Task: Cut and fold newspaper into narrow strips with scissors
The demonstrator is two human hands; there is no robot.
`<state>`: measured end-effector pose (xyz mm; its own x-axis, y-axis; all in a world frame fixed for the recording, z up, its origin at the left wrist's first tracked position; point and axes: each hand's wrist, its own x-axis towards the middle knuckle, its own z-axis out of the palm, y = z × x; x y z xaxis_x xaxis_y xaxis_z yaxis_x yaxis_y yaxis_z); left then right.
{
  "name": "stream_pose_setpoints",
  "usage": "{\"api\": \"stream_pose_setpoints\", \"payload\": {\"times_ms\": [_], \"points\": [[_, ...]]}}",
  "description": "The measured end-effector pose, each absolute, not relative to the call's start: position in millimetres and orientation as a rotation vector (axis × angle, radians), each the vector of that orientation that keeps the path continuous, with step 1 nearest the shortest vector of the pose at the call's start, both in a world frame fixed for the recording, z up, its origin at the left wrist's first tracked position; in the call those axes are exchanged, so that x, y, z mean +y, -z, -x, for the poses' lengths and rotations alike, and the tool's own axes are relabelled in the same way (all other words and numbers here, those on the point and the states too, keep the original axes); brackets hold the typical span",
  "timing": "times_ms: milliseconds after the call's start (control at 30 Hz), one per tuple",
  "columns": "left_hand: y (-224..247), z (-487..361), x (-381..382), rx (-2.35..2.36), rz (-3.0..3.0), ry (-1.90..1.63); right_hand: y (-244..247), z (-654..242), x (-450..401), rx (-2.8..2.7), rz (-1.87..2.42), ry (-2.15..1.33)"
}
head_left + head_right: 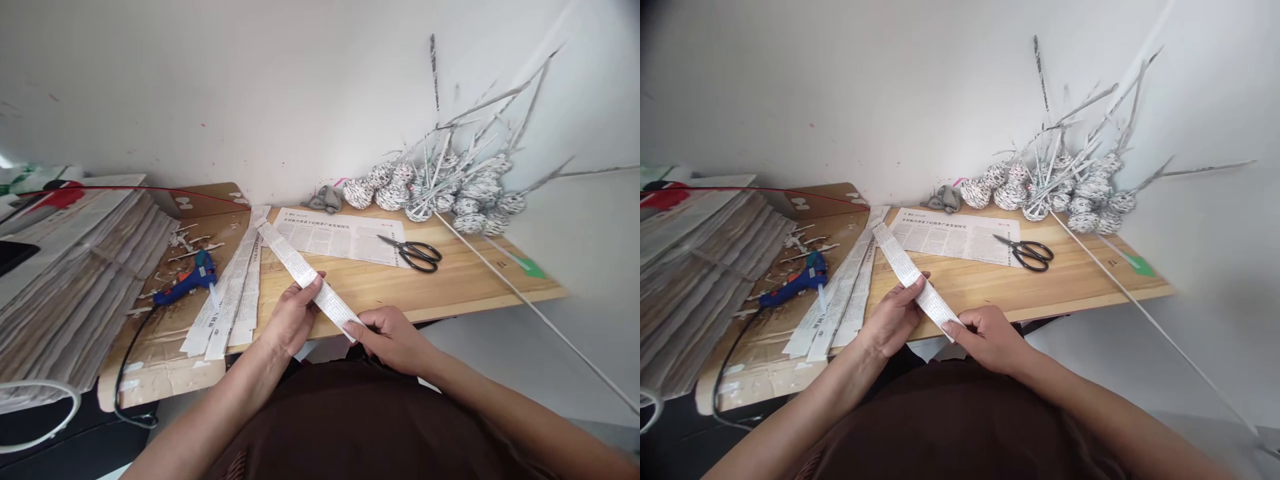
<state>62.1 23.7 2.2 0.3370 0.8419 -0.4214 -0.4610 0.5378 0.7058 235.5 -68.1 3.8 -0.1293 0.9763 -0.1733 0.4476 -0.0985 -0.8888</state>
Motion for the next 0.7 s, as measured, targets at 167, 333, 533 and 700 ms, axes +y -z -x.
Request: {"api": "stream_pose_setpoints", "payload": {"times_ms": [167, 333, 533, 700], "points": [[-5.5, -63.5, 14.5, 0.875, -0.555, -0.919, -7.1, -231.9, -71.6, -1.615, 1.579, -1.202], [-9.8, -61.2, 15.8, 0.898, -0.620, -1.027, -24.2, -275.4, -60.0, -1.910, 1.818, -0.784], [-16.4, -63.7, 18.7, 0.911, -0.509, -1.147, -34.1, -376.9, -20.7, -1.853, 2.319, -0.084], [-25.4, -63.1, 22.6, 0.874, -0.569, -1.182, -22.8, -406.3, -1.7, -1.794, 2.353, -0.144]]}}
